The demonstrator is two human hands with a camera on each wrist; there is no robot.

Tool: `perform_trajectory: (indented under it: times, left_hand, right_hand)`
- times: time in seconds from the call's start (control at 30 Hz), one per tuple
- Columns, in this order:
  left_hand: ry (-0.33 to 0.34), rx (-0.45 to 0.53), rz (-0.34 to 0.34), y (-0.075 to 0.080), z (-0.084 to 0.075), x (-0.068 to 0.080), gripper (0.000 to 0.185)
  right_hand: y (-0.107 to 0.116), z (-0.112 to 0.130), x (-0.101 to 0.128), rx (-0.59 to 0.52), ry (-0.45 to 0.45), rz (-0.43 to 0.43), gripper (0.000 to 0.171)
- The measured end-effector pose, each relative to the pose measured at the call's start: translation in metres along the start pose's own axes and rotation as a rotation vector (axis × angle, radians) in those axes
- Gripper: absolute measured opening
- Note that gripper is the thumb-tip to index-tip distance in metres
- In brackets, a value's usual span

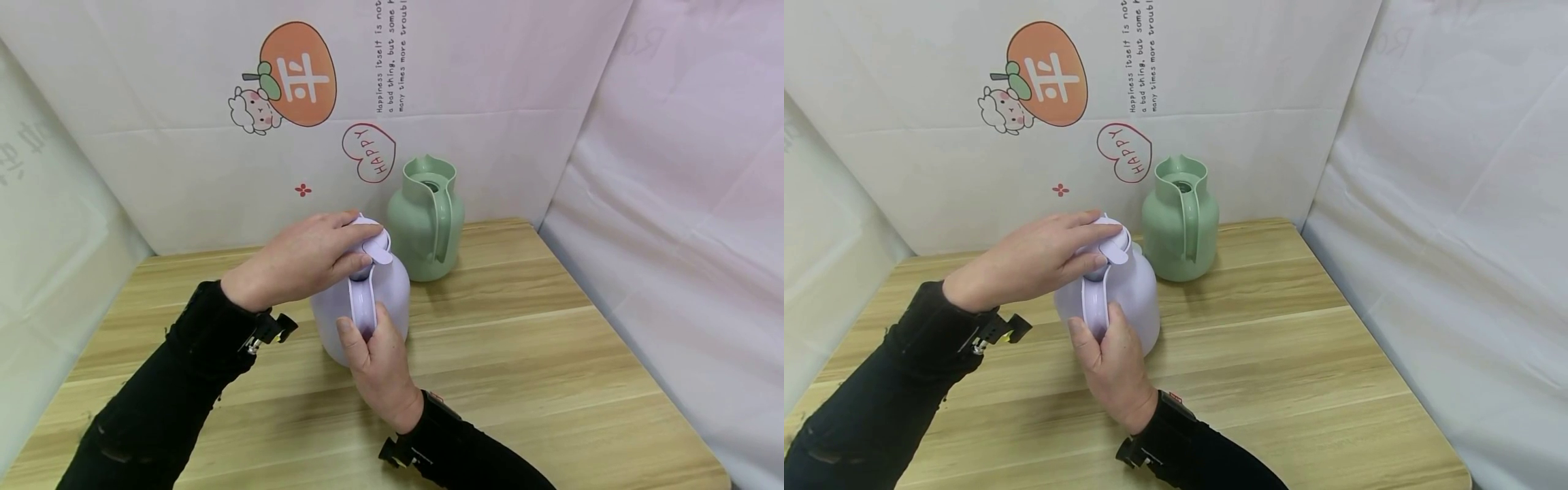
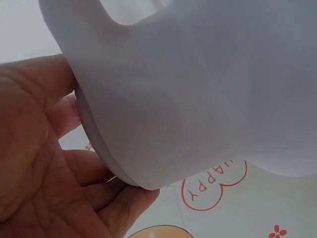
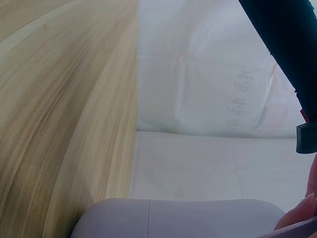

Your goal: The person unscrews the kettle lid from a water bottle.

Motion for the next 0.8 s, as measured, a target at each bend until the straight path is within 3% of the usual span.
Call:
perform_trajectory:
  times: [0.6, 0.8]
  left_hand:
    - [0.033, 0.114, 0.051, -0.002, 0.018, 0.000, 0.057]
    - [-0.022, 0.153, 0.069, -0.002, 0.017, -0.003, 0.061]
  right_hand:
    - [-0.002, -0.002, -0.001, -0.015, -0.011, 0.026, 0.030]
    - [-0.002, 0.000, -0.001, -0.038, -0.017, 0.035, 0.027]
Point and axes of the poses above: each hand's wrist, its own x-axis away from the middle knuckle, its own y-axis out of the back of the hand, z = x × y, the point moved 9 cm from there along -x, towards the middle knuckle, and after that the axes turned 10 degrees about -x, right-handed, at the moved point
